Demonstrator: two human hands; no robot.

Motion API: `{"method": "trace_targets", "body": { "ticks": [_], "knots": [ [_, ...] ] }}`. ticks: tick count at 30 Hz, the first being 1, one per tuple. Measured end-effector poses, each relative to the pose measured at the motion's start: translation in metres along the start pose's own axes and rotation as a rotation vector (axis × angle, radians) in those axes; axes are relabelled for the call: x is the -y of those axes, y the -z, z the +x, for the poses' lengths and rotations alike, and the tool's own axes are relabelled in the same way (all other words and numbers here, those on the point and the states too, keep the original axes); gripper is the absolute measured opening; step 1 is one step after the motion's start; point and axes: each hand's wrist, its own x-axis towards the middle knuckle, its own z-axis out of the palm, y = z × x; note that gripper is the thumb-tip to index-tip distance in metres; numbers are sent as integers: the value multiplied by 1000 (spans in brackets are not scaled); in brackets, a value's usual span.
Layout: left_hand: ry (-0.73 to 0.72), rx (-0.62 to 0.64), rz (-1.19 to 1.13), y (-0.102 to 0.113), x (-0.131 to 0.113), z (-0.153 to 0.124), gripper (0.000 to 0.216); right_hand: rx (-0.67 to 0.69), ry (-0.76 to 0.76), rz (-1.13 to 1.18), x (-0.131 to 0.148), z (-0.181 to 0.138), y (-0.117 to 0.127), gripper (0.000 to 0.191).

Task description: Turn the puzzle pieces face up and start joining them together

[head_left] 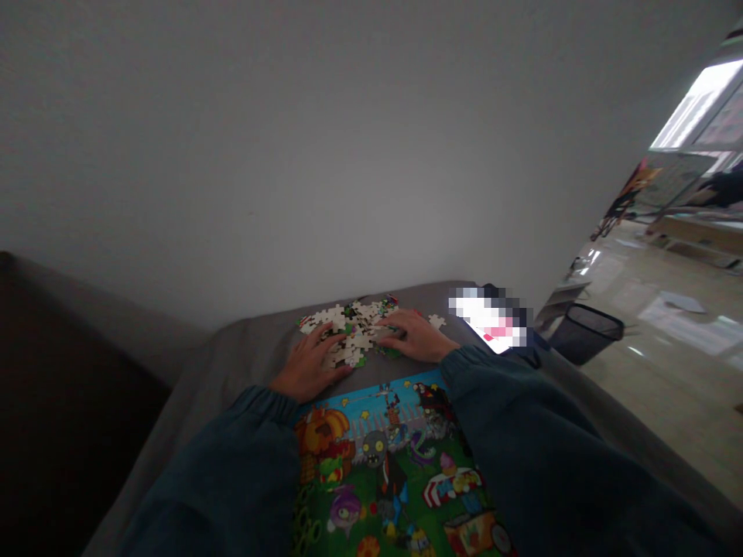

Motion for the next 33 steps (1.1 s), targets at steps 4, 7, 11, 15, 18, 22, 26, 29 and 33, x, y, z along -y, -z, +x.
{"method": "trace_targets", "body": {
  "ticks": [4, 7, 11, 15, 18, 22, 26, 29, 33],
  "knots": [
    [-70, -23, -48, 2, 1, 3, 49, -85, -69, 10, -4, -2, 0, 40],
    [-109, -84, -83, 5, 0, 4, 41, -50, -57, -21, -6, -4, 0, 43],
    [-125, -215, -128, 10, -6, 6, 36, -53, -59, -65, -7, -4, -1, 40],
    [-102, -300, -146, 15, -11, 8, 38, -101, -43, -50, -5, -3, -1, 31],
    [-73, -264, -132, 12, -8, 8, 44, -91, -13, -68, -4, -3, -1, 31],
    [-38, -126, -79, 2, 0, 5, 55, -8, 67, -73, -3, -5, -1, 40],
    [-57, -43, -60, -2, 4, 3, 59, 35, 135, -70, -2, -3, -2, 26],
    [-64, -60, -67, 1, 3, 5, 48, -46, 110, -60, -2, -1, -3, 27],
    [-44, -143, -64, 5, 1, 8, 43, -166, 16, -80, -4, -1, -4, 25]
  ]
}}
